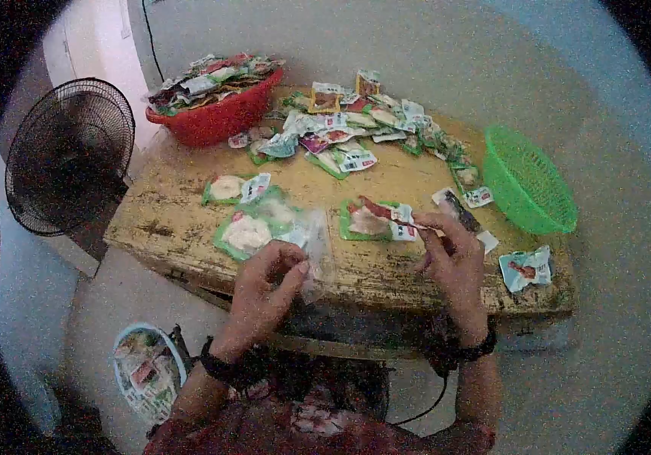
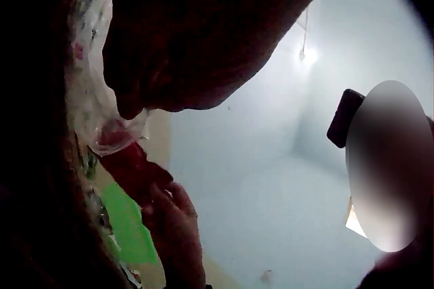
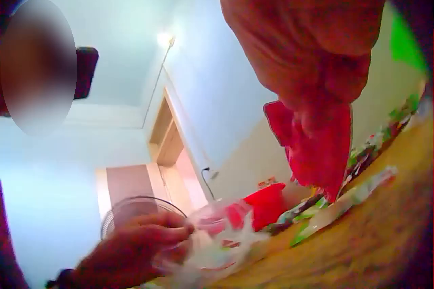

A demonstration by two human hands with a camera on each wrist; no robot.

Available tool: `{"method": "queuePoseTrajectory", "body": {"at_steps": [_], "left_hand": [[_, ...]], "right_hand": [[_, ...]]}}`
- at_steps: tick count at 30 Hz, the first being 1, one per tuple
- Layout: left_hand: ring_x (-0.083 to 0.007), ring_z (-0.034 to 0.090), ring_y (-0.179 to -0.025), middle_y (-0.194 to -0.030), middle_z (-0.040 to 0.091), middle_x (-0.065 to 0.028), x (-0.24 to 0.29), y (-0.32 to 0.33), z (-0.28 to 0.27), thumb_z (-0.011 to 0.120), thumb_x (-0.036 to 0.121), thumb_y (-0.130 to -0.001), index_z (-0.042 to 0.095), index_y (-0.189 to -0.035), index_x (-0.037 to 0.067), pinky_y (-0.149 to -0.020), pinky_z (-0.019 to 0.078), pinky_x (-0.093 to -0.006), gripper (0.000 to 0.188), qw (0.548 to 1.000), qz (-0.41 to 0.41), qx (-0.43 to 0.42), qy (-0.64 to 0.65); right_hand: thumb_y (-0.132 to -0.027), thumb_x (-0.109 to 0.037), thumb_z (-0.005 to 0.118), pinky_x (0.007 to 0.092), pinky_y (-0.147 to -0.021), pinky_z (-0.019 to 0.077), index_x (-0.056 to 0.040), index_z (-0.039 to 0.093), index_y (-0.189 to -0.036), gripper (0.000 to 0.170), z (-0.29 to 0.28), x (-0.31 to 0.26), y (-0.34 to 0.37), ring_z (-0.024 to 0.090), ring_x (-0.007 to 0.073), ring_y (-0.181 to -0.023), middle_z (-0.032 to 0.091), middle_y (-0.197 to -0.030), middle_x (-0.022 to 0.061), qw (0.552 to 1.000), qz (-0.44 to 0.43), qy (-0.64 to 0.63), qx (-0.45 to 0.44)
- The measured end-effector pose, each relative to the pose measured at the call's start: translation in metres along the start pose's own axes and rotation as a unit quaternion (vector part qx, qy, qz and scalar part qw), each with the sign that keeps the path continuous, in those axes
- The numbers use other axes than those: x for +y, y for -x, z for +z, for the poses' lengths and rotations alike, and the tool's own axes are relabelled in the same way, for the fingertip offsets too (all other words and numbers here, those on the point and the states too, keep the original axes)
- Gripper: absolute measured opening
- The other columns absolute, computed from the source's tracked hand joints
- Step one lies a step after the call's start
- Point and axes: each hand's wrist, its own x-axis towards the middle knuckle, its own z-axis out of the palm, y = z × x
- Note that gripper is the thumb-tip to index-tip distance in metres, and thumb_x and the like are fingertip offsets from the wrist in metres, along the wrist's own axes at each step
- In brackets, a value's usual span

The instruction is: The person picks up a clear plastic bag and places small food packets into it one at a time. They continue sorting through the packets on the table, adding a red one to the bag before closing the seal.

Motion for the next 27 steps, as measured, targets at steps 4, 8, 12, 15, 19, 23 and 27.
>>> {"method": "queuePoseTrajectory", "body": {"at_steps": [4, 8, 12, 15, 19, 23, 27], "left_hand": [[-0.0082, 0.060, -0.072, -0.085, 0.064, -0.0034, 0.002, -0.003, 0.002, 0.062, 0.010, -0.099, 0.060, -0.105, 0.001, -0.062, 0.0498, -0.0269, 0.011, 0.999, -0.045, 0.002, 0.005], [-0.0082, 0.060, -0.072, -0.084, 0.064, -0.0027, 0.008, -0.004, 0.003, 0.063, 0.010, -0.099, 0.059, -0.106, 0.001, -0.061, 0.0501, -0.0265, 0.012, 0.999, -0.044, 0.022, 0.020], [-0.0081, 0.059, -0.071, -0.084, 0.064, -0.0022, 0.012, -0.003, 0.002, 0.064, 0.010, -0.098, 0.059, -0.106, 0.002, -0.061, 0.0500, -0.0258, 0.012, 0.999, -0.037, 0.037, 0.013], [-0.0075, 0.058, -0.070, -0.084, 0.064, -0.0028, 0.016, -0.004, 0.000, 0.064, 0.009, -0.098, 0.060, -0.106, 0.003, -0.060, 0.0495, -0.0252, 0.012, 0.998, -0.033, 0.051, 0.010], [-0.0072, 0.060, -0.070, -0.083, 0.065, -0.0031, 0.023, -0.001, 0.005, 0.066, 0.009, -0.096, 0.062, -0.105, 0.002, -0.060, 0.0500, -0.0254, 0.012, 0.998, -0.011, 0.059, -0.035], [-0.0106, 0.064, -0.069, -0.081, 0.067, -0.0058, 0.031, 0.003, 0.016, 0.066, 0.007, -0.095, 0.064, -0.104, 0.000, -0.061, 0.0515, -0.0269, 0.011, 0.993, 0.070, 0.071, -0.061], [-0.0175, 0.067, -0.068, -0.085, 0.068, -0.0114, 0.029, 0.002, 0.020, 0.068, 0.004, -0.092, 0.064, -0.105, 0.000, -0.061, 0.0528, -0.0307, 0.014, 0.978, 0.160, 0.063, -0.119]], "right_hand": [[-0.096, 0.001, 0.060, 0.0329, -0.089, 0.0571, 0.0020, 0.065, -0.109, 0.014, 0.004, 0.015, 0.018, 0.070, 0.0253, -0.106, 0.070, -0.118, 0.0169, 0.990, -0.010, -0.135, 0.035], [-0.088, 0.009, 0.060, 0.0414, -0.100, 0.0519, -0.0004, 0.068, -0.106, 0.021, 0.003, 0.018, 0.034, 0.066, 0.0307, -0.117, 0.070, -0.120, 0.0185, 0.980, -0.190, -0.060, 0.012], [-0.086, 0.011, 0.062, 0.0409, -0.098, 0.0526, -0.0029, 0.067, -0.106, 0.025, 0.007, 0.015, 0.044, 0.067, 0.0308, -0.116, 0.071, -0.119, 0.0183, 0.969, -0.240, -0.052, -0.042], [-0.085, 0.011, 0.063, 0.0415, -0.097, 0.0533, -0.0039, 0.067, -0.107, 0.027, 0.005, 0.013, 0.047, 0.068, 0.0316, -0.114, 0.071, -0.119, 0.0177, 0.964, -0.254, -0.031, -0.080], [-0.080, 0.013, 0.065, 0.0424, -0.097, 0.0544, -0.0048, 0.068, -0.107, 0.032, 0.006, 0.010, 0.045, 0.068, 0.0329, -0.114, 0.071, -0.119, 0.0166, 0.952, -0.262, -0.071, -0.141], [-0.078, 0.018, 0.059, 0.0411, -0.095, 0.0543, -0.0003, 0.067, -0.105, 0.034, 0.019, 0.001, 0.035, 0.068, 0.0325, -0.112, 0.070, -0.118, 0.0202, 0.940, -0.287, -0.033, -0.181], [-0.082, 0.012, 0.065, 0.0397, -0.097, 0.0546, -0.0037, 0.067, -0.112, 0.034, 0.040, 0.001, 0.021, 0.066, 0.0318, -0.117, 0.069, -0.123, 0.0162, 0.938, -0.267, -0.064, -0.212]]}}
